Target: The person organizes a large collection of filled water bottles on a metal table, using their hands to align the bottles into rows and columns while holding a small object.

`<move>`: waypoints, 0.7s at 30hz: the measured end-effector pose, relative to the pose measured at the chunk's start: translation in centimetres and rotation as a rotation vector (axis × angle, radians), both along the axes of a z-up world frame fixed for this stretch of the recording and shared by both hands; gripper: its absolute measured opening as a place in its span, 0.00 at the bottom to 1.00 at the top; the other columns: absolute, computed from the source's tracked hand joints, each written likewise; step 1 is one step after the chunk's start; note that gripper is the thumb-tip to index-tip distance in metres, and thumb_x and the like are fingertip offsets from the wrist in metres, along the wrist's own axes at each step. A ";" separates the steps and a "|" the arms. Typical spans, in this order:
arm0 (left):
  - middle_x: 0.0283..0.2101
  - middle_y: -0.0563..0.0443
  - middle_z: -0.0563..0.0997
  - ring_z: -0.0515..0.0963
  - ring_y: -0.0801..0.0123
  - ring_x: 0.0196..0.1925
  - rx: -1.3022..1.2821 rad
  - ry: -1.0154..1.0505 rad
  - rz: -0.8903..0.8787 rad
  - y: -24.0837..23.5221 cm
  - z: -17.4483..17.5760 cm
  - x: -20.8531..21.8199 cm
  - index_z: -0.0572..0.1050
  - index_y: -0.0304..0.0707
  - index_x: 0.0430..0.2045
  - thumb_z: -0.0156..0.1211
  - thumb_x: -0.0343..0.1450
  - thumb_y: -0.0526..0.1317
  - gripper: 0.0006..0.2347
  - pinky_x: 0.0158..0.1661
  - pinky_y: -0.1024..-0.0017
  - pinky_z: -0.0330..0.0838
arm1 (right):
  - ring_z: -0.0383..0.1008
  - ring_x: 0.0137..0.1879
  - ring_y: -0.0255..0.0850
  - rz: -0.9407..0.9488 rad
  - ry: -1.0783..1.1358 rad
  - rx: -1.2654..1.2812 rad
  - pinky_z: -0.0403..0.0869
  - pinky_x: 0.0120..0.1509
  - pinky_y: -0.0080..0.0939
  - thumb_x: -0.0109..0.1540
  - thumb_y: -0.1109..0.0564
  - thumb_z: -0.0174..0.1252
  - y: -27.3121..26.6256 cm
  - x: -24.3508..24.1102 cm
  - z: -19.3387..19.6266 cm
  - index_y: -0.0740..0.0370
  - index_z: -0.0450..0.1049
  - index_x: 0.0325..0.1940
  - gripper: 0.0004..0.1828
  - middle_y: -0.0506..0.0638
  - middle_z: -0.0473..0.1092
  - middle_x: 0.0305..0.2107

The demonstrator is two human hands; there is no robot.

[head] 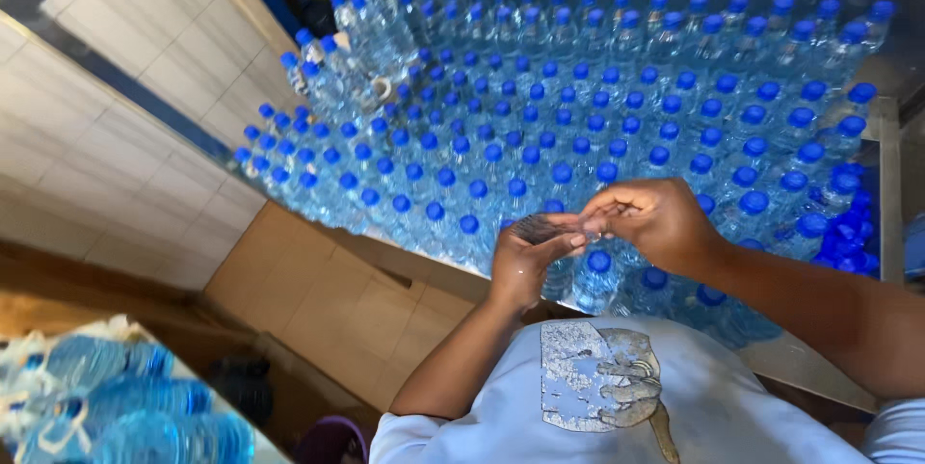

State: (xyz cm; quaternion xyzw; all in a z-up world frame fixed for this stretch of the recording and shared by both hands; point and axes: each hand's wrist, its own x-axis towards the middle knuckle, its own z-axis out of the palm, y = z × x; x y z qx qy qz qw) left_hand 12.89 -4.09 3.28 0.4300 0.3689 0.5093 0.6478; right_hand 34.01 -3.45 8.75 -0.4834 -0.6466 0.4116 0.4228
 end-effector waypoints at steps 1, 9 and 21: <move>0.40 0.31 0.89 0.89 0.62 0.40 -0.041 -0.012 -0.016 1.0 -0.2 0.4 0.84 0.18 0.45 0.77 0.69 0.27 0.13 0.45 0.66 0.87 | 0.85 0.34 0.38 -0.046 0.036 0.003 0.85 0.41 0.38 0.62 0.67 0.74 0.8 0.1 -0.5 0.65 0.88 0.42 0.05 0.58 0.86 0.28; 0.36 0.27 0.88 0.91 0.53 0.36 -0.132 -0.036 0.056 8.2 -2.7 -3.0 0.85 0.14 0.41 0.77 0.68 0.28 0.11 0.42 0.64 0.91 | 0.83 0.38 0.38 -0.048 -0.109 0.222 0.80 0.41 0.40 0.61 0.58 0.77 7.1 -3.4 -1.5 0.53 0.92 0.40 0.04 0.49 0.87 0.41; 0.44 0.33 0.89 0.92 0.56 0.42 -0.202 -0.053 0.013 15.1 -5.8 -12.1 0.82 0.19 0.50 0.73 0.73 0.33 0.15 0.45 0.64 0.91 | 0.86 0.44 0.51 0.002 -0.608 -0.128 0.80 0.51 0.47 0.72 0.55 0.62 28.1 -5.4 -7.4 0.50 0.86 0.59 0.13 0.51 0.87 0.44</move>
